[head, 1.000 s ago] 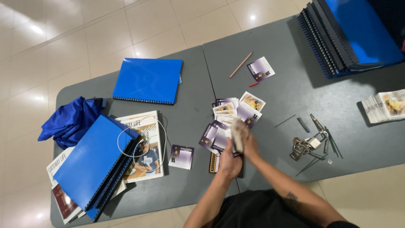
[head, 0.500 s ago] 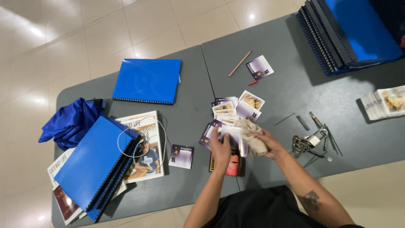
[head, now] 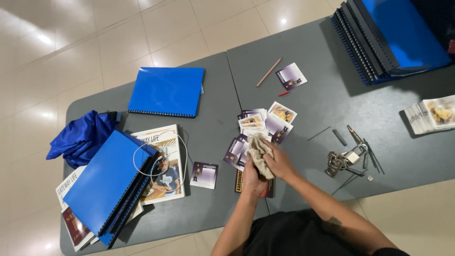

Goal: The recorder is cleaning and organizing photos on a desk using a cloth.

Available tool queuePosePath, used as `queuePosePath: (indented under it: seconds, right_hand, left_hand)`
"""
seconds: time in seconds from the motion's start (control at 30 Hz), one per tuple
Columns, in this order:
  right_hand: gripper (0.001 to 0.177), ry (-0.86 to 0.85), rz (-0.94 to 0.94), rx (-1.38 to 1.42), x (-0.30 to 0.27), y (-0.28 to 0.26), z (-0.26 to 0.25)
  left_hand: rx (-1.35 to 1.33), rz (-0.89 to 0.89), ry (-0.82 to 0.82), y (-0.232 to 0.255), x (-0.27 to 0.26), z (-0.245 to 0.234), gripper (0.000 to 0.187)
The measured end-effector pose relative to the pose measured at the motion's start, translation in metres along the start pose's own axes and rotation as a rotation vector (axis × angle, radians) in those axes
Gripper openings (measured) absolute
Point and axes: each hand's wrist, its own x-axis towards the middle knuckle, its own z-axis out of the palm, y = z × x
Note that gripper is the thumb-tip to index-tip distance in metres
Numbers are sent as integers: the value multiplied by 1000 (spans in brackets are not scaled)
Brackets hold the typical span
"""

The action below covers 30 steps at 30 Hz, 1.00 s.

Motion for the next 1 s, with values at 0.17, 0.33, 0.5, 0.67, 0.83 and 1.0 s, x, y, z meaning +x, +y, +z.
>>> queuePosePath:
  seconds: [0.17, 0.33, 0.5, 0.67, 0.83, 1.0]
  right_hand:
    - [68, 74, -491, 25, -8, 33, 26]
    - [57, -22, 115, 59, 17, 18, 8]
    - [57, 410, -550, 26, 7, 58, 29]
    - [58, 384, -162, 199, 14, 57, -16]
    - [49, 351, 157, 182, 18, 83, -52]
    - [30, 153, -64, 650, 6, 64, -64]
  left_hand:
    - [64, 7, 51, 8, 8, -20, 53]
    - [191, 58, -53, 5, -22, 17, 45]
    - [201, 33, -113, -9, 2, 1, 49]
    - [259, 12, -96, 16, -14, 25, 47]
    - [225, 86, -221, 29, 11, 22, 40]
    - [230, 172, -139, 42, 22, 42, 32]
